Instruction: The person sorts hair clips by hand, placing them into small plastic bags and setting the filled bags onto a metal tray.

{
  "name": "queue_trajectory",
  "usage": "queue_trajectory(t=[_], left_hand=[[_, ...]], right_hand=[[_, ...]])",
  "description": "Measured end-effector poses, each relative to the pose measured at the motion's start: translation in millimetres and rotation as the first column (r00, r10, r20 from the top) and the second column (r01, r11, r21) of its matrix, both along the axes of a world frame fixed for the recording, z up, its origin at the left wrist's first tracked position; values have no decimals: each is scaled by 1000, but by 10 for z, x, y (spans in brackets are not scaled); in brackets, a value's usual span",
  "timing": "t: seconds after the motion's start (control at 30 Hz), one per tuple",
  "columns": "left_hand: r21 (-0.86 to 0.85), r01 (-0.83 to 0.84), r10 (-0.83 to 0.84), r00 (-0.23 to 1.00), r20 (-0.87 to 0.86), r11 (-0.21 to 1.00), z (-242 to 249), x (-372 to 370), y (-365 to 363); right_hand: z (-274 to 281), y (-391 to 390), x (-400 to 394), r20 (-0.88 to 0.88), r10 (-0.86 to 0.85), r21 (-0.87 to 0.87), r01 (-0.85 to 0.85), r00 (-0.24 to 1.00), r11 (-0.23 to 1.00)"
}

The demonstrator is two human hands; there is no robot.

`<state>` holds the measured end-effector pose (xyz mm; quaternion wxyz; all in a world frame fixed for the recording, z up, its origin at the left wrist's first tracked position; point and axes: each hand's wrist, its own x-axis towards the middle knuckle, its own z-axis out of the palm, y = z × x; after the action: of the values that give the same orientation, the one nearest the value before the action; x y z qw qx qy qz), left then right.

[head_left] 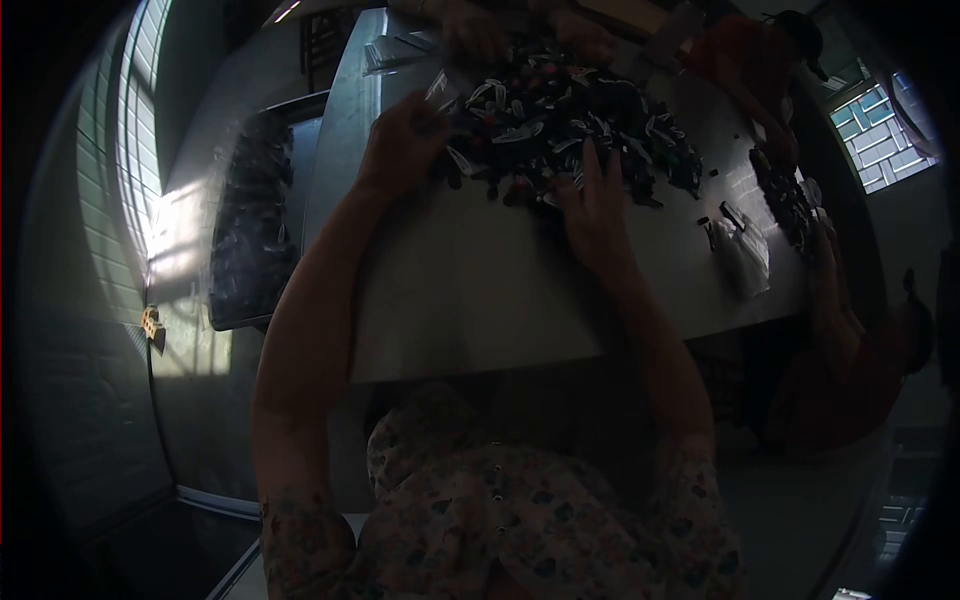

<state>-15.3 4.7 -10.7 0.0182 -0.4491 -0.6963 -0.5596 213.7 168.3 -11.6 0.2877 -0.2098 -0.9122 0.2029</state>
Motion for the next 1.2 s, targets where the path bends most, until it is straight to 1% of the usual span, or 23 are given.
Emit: queue_trajectory(t=[0.07,0.13,0.17,0.23,0.27,0.33,0.37,0.43,0.47,0.53,0.57,0.63,0.67,0.7,0.73,0.87,0.93,0.97,1.0,1.07,1.13,1.17,1.2], left_hand=[[48,-3,0,998,57,999,-3,9,0],[46,-3,-1,997,76,999,22,-11,-16],[47,-6,1,995,100,999,36,-20,-18],[58,12,-19,994,110,998,69,-23,-23],[67,27,-35,992,123,997,76,-22,-42],[25,26,-29,989,147,999,138,34,-68],[-14,27,-25,985,170,1000,172,59,-74],[21,59,-62,978,199,998,166,76,-60],[60,100,-111,968,226,993,163,83,-49],[72,112,-126,963,239,991,134,98,-33],[84,131,-149,955,255,988,125,99,-25],[50,114,-123,964,237,992,147,144,-19],[20,99,-101,969,225,995,155,159,-12],[8,98,-97,969,226,995,152,176,-7],[28,119,-122,964,234,992,142,196,-3],[101,139,-161,955,251,985,68,195,38],[86,135,-152,956,251,987,87,246,34],[79,130,-146,959,243,988,112,259,37],[80,130,-145,959,242,988,125,259,42],[-13,149,-143,966,214,989,133,267,23],[-16,157,-150,966,211,988,136,271,21],[-10,166,-161,965,206,986,142,277,34],[-6,168,-163,965,206,986,146,289,42]], right_hand=[[37,-131,-174,-25,22,33,-21,999,999],[90,-247,-331,-32,67,208,-59,997,976],[121,-299,-396,-35,64,207,-55,997,977],[191,-353,-495,-37,188,225,-175,982,959],[218,-348,-526,-37,191,223,-178,981,958],[278,-347,-616,-208,464,60,-463,861,885],[336,-309,-643,-211,473,60,-471,856,880],[470,-137,-613,-28,533,93,-528,846,844],[469,-52,-612,-30,540,94,-536,841,839],[394,163,-617,136,453,280,-473,881,835],[314,313,-621,128,457,283,-474,880,833],[104,659,-620,247,295,398,-375,923,837],[85,814,-621,241,299,392,-374,923,840],[50,959,-608,246,239,370,-319,939,872],[12,1063,-570,254,177,345,-260,951,902],[-50,1307,-405,200,90,334,-154,976,930],[-7,1269,-342,287,-39,346,-66,957,936],[10,1229,-323,288,-39,345,-66,957,936],[63,1118,-319,356,-28,322,-95,934,942],[44,1079,-338,425,-9,292,-128,905,948],[-40,1182,-343,312,14,370,-135,950,919],[-53,1251,-313,313,12,371,-134,950,919],[-13,1282,-284,278,-52,370,-57,959,927]])
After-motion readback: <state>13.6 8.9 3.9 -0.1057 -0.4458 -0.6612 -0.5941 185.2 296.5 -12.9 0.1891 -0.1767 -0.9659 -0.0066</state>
